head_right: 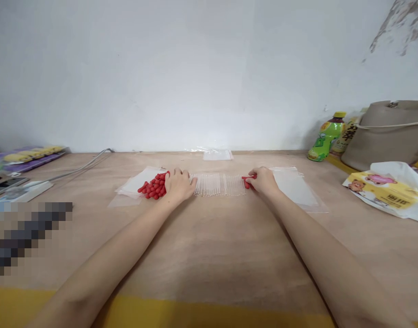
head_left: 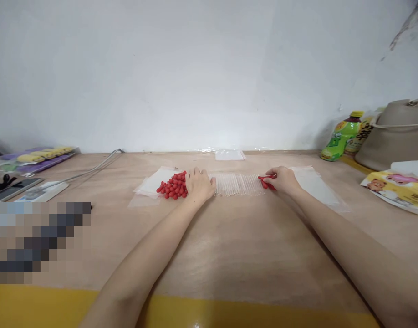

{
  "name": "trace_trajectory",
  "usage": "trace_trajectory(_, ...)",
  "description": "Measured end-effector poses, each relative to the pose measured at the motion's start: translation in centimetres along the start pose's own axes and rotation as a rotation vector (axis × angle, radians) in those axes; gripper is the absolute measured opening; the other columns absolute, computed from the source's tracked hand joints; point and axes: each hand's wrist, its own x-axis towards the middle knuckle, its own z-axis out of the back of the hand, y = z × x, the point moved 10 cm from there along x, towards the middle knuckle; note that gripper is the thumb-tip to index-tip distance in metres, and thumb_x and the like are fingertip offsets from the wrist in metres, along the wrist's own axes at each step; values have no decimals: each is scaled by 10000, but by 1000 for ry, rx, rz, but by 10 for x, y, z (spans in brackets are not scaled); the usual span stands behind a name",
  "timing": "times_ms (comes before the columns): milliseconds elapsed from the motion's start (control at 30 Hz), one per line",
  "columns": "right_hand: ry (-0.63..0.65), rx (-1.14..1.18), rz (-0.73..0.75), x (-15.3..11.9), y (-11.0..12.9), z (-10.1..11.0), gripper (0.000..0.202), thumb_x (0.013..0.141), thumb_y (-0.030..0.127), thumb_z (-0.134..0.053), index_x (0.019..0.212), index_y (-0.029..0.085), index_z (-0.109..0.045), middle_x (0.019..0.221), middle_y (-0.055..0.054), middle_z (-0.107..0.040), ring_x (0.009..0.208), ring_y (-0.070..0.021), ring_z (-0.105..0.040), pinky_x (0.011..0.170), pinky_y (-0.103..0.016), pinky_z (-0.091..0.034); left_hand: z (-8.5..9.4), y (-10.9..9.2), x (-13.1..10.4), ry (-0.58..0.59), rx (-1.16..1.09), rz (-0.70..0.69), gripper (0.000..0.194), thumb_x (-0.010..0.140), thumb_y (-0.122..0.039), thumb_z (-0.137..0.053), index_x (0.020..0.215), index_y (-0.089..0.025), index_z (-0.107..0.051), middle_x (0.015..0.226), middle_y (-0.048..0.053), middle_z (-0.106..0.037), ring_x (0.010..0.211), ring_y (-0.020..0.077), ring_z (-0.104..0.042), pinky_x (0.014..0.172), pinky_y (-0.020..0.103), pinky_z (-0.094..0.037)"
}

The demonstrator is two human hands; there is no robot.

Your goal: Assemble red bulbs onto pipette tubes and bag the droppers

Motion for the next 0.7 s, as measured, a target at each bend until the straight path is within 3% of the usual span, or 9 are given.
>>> trace_trajectory(300,26,30,33,2,6,2,115,678,239,-571,621,186,-655,619,-22,-634,601,-143,-560,554,-240,-392,-18,2,3,108,0,58,344,773,-304,-421,887,-41,-610,980,224,-524,973,358,-434,822,454,-293)
trace_trajectory(433,-27,33,17,3,9,6,124,713,255,-541,667,178,-626,691,-34,-646,671,-154,-567,590,-248,-399,-20,1,4,123,11,48,298,759,-271,-438,842,-61,-632,955,217,-538,962,355,-439,816,463,-289)
trace_trajectory(567,-143,80,44,-5,24,11,161,770,272,-486,775,176,-614,797,-48,-638,745,-167,-557,650,-275,-417,-21,-2,5,126,38,37,249,741,-242,-471,800,-69,-640,944,212,-551,935,337,-453,805,449,-305)
trace_trajectory(700,-330,143,210,-28,61,16,242,822,268,-425,959,160,-593,907,-93,-591,805,-192,-535,700,-317,-430,-18,-3,7,113,45,42,224,753,-193,-455,800,-52,-623,906,213,-556,908,330,-462,778,439,-331)
